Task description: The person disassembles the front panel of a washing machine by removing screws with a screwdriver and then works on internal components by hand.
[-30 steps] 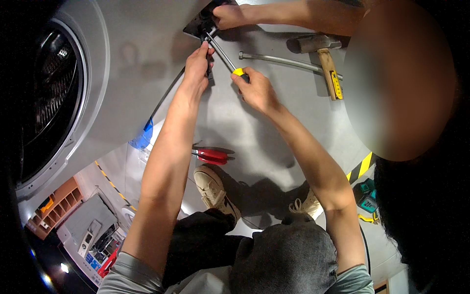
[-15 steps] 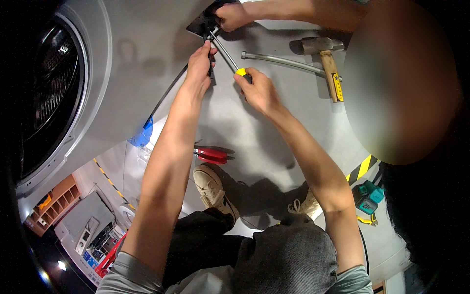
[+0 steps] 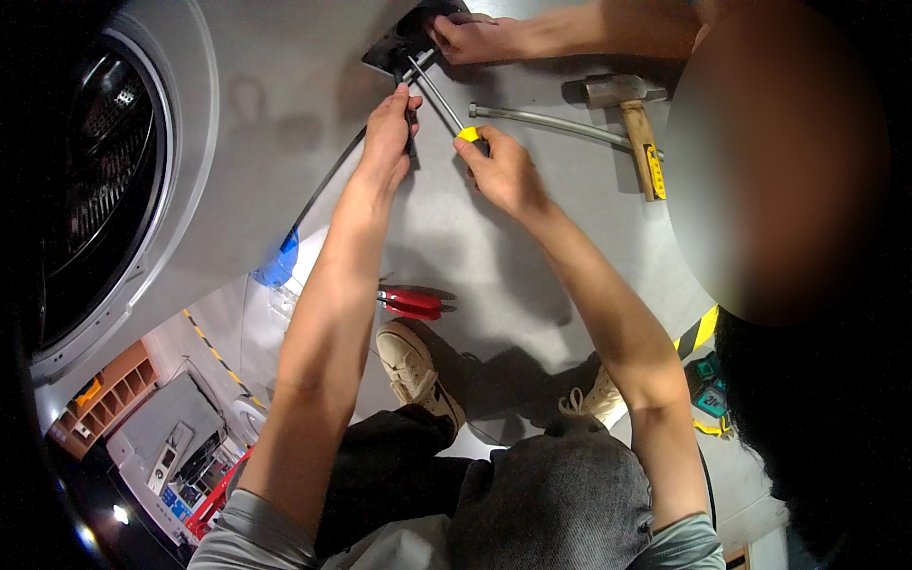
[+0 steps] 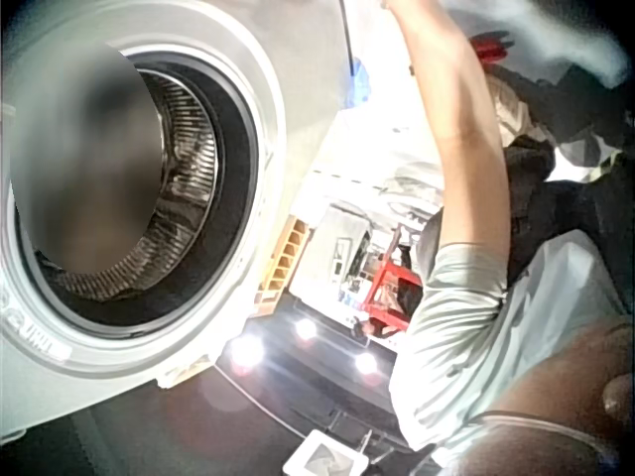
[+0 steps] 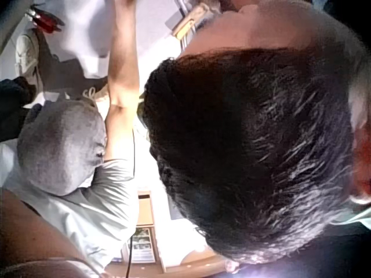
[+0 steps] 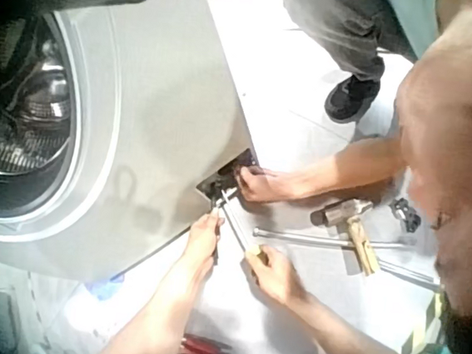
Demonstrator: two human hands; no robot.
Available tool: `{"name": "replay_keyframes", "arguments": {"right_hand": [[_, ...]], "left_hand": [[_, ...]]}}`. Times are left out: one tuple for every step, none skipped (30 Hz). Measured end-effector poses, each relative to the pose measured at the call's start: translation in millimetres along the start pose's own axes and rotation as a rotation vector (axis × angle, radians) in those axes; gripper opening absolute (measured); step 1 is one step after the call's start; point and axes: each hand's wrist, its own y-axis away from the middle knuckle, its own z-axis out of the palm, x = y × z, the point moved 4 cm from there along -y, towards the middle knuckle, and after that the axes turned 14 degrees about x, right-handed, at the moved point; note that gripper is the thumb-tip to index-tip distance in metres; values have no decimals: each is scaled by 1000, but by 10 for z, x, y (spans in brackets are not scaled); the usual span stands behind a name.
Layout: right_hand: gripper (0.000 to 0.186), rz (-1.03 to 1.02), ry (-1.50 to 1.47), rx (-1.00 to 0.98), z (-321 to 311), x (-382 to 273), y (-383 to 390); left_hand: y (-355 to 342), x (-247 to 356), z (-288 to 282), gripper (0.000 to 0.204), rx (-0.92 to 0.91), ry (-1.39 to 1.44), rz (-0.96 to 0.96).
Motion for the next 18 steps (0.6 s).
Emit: {"name": "replay_keyframes", "arguments": {"right_hand": [[32, 4, 0, -2, 9, 1, -8], [32, 5, 3, -8, 18, 0, -16], [32, 5, 7, -14, 23, -2, -25], [32, 6, 11, -19, 26, -2, -34], [32, 5, 12, -17, 29, -1, -42], [33, 4, 12, -15, 32, 2, -49], [33, 3, 14, -14, 32, 6, -56], [33, 3, 15, -15, 34, 14, -63], [33, 4, 16, -15, 37, 25, -69], [34, 4, 17, -16, 39, 28, -70], [33, 9, 16, -13, 39, 28, -68], [33, 13, 16, -11, 36, 24, -64], [33, 18, 15, -10, 41, 17, -57], [34, 12, 24, -9, 41, 11, -52], [34, 7, 34, -8, 37, 7, -49], [34, 1, 43, -7, 37, 2, -46], [34, 1, 39, -6, 40, 1, -45], [34, 1, 35, -5, 43, 0, -43]], "left_hand": [[0, -2, -4, 28, -1, 0, 1], [-1, -4, -8, 28, -2, 0, 2], [-1, -5, -12, 29, -4, 1, 4], [0, -5, -10, 29, 4, 1, 5], [1, -5, -6, 29, 11, 1, 6], [-1, -2, -9, 29, 18, 1, 7], [-8, -9, -11, 29, 15, 3, 6], [-14, -16, -13, 29, 11, 5, 5], [-20, -23, -14, 29, 8, 6, 4], [-14, -20, -12, 29, 4, 9, 3], [-7, -18, -7, 29, 0, 12, 2], [-1, -15, 0, 29, -4, 16, 1], [3, -11, -5, 29, 0, 10, 2], [7, -7, -7, 29, 3, 5, 3], [11, -5, -9, 29, 6, 0, 4], [11, -6, -13, 29, 7, -1, 4], [9, -7, -15, 29, 8, -3, 4], [6, -8, -18, 29, 9, -4, 5]]}}
